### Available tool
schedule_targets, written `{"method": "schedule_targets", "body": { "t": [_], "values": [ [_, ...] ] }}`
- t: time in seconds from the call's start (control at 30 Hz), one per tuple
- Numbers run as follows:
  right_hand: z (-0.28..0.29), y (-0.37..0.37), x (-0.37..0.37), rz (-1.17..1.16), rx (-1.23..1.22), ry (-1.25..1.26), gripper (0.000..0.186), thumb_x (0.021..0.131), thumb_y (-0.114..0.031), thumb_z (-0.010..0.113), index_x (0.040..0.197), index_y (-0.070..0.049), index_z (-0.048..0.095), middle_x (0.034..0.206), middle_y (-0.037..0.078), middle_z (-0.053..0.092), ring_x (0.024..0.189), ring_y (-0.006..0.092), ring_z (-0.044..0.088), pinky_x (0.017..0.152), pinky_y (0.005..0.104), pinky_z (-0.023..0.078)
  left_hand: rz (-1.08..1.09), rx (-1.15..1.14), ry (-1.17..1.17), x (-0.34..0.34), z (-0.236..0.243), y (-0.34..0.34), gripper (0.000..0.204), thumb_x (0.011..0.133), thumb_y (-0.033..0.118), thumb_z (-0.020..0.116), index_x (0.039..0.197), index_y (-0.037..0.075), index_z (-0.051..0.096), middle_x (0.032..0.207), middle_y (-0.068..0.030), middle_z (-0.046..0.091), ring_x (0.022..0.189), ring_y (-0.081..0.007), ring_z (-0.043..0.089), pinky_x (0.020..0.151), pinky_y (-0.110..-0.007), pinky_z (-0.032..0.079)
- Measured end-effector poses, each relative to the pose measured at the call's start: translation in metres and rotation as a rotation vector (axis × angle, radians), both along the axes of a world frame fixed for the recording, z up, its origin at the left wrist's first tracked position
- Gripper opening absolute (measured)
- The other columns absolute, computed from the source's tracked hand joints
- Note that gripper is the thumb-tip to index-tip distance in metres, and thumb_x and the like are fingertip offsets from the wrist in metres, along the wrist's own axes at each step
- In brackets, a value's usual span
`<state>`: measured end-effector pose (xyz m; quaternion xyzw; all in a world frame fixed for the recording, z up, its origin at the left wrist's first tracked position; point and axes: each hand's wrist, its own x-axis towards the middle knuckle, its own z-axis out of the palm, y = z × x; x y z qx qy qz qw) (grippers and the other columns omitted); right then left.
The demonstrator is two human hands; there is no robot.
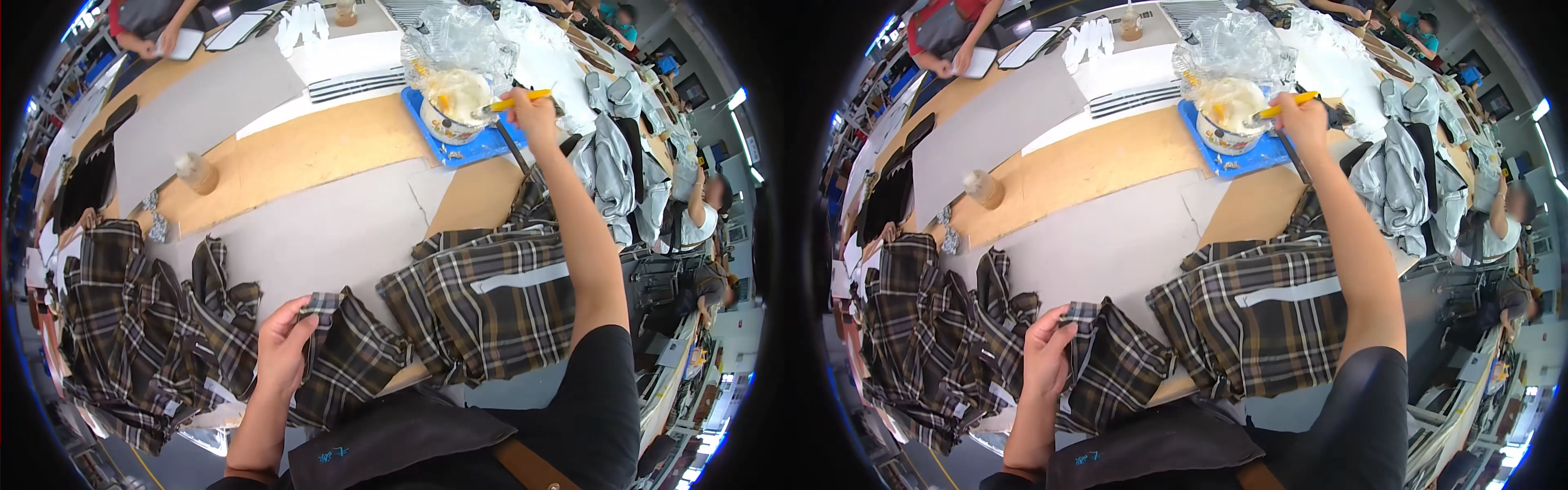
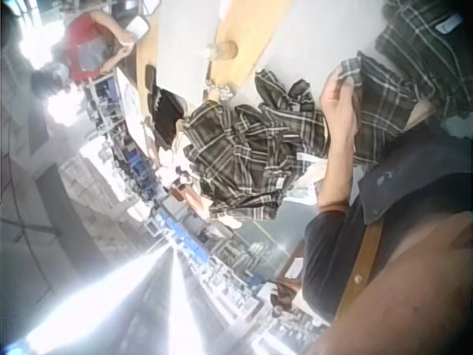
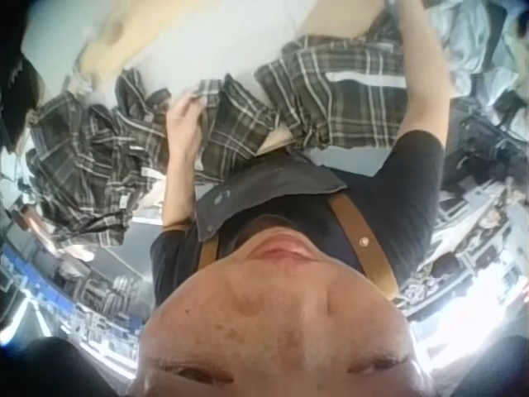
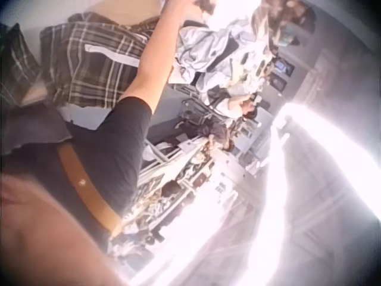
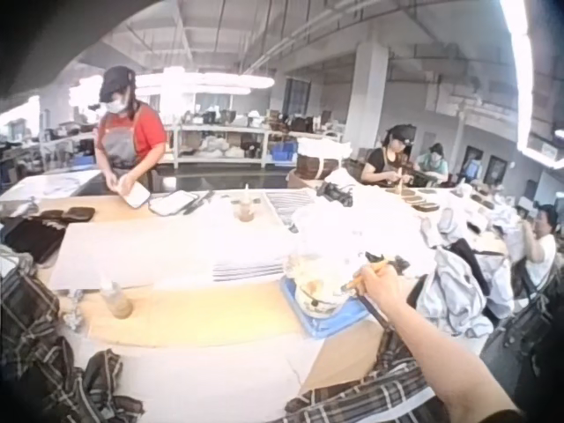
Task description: The person uses a yellow paintbrush to apply a white substance to the edges and seams of plaid fabric pieces. They handle the fabric with their left hand while painting with their right, occasionally dipping the brush into a container of white paste. The person works on multiple pieces of fabric, moving them around on the table as they apply the substance.
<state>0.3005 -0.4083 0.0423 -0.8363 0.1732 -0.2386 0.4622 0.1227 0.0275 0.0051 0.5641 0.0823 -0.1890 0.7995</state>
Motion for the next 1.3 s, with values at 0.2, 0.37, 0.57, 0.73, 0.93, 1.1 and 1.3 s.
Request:
{"method": "schedule_targets", "body": {
  "t": [0.2, 0.37, 0.57, 0.73, 0.93, 1.1, 1.3],
  "values": [
    [-0.018, 0.006, 0.039, -0.024, -0.283, 0.259, 0.033, 0.076, -0.034, 0.054, 0.068, -0.006, 0.069, 0.048, 0.007, 0.058, 0.047, 0.0152, 0.058, 0.051, 0.0275, 0.047, 0.035, 0.005, 0.045, 0.008, -0.008, 0.002, 0.029, 0.079, -0.010, 0.052, 0.106, -0.003, 0.058, 0.097, -0.0083, 0.063, 0.087, -0.0125, 0.059, 0.080, -0.025, 0.046],
    [-0.034, 0.002, 0.056, -0.031, -0.369, 0.273, 0.038, 0.074, -0.037, 0.053, 0.068, -0.004, 0.069, 0.052, 0.011, 0.061, 0.051, 0.0203, 0.062, 0.057, 0.0312, 0.050, 0.062, 0.004, 0.084, 0.009, -0.011, 0.002, 0.028, 0.077, -0.010, 0.051, 0.103, -0.002, 0.060, 0.095, -0.0076, 0.064, 0.087, -0.0128, 0.059, 0.081, -0.026, 0.045],
    [-0.031, 0.003, 0.056, -0.009, -0.351, 0.363, 0.037, 0.075, -0.035, 0.053, 0.068, -0.003, 0.069, 0.053, 0.010, 0.062, 0.053, 0.0199, 0.062, 0.059, 0.0313, 0.050, 0.042, -0.015, 0.062, 0.010, -0.016, 0.006, 0.029, 0.080, -0.010, 0.052, 0.107, -0.001, 0.058, 0.095, -0.0066, 0.063, 0.084, -0.0106, 0.058, 0.078, -0.024, 0.045],
    [-0.033, 0.001, 0.052, -0.053, -0.365, 0.320, 0.034, 0.077, -0.034, 0.052, 0.071, -0.005, 0.070, 0.051, 0.009, 0.060, 0.050, 0.0174, 0.060, 0.056, 0.0295, 0.049, 0.048, -0.026, 0.080, 0.009, -0.011, 0.004, 0.028, 0.078, -0.009, 0.052, 0.104, -0.002, 0.059, 0.094, -0.0071, 0.064, 0.084, -0.0118, 0.059, 0.079, -0.025, 0.046],
    [-0.032, 0.004, 0.044, -0.047, -0.337, 0.311, 0.036, 0.076, -0.034, 0.051, 0.073, -0.004, 0.070, 0.052, 0.009, 0.061, 0.052, 0.0197, 0.061, 0.058, 0.0303, 0.049, 0.049, -0.025, 0.066, 0.008, -0.010, 0.004, 0.028, 0.079, -0.010, 0.052, 0.105, -0.002, 0.059, 0.095, -0.0073, 0.063, 0.085, -0.0120, 0.059, 0.078, -0.025, 0.046],
    [-0.010, 0.006, 0.027, -0.118, -0.180, 0.133, 0.033, 0.077, -0.031, 0.051, 0.073, -0.004, 0.070, 0.050, 0.009, 0.059, 0.048, 0.0174, 0.059, 0.055, 0.0289, 0.048, 0.037, -0.044, 0.046, 0.005, -0.007, 0.005, 0.028, 0.081, -0.010, 0.051, 0.107, -0.002, 0.058, 0.096, -0.0080, 0.063, 0.085, -0.0121, 0.059, 0.078, -0.025, 0.046],
    [-0.009, -0.004, -0.002, -0.113, -0.080, 0.090, 0.029, 0.079, -0.025, 0.051, 0.073, -0.003, 0.068, 0.047, 0.007, 0.056, 0.044, 0.0139, 0.055, 0.048, 0.0275, 0.044, 0.040, -0.029, 0.038, 0.000, -0.006, 0.003, 0.027, 0.078, -0.008, 0.053, 0.104, -0.002, 0.059, 0.093, -0.0069, 0.064, 0.085, -0.0120, 0.059, 0.080, -0.026, 0.045]
  ]
}}
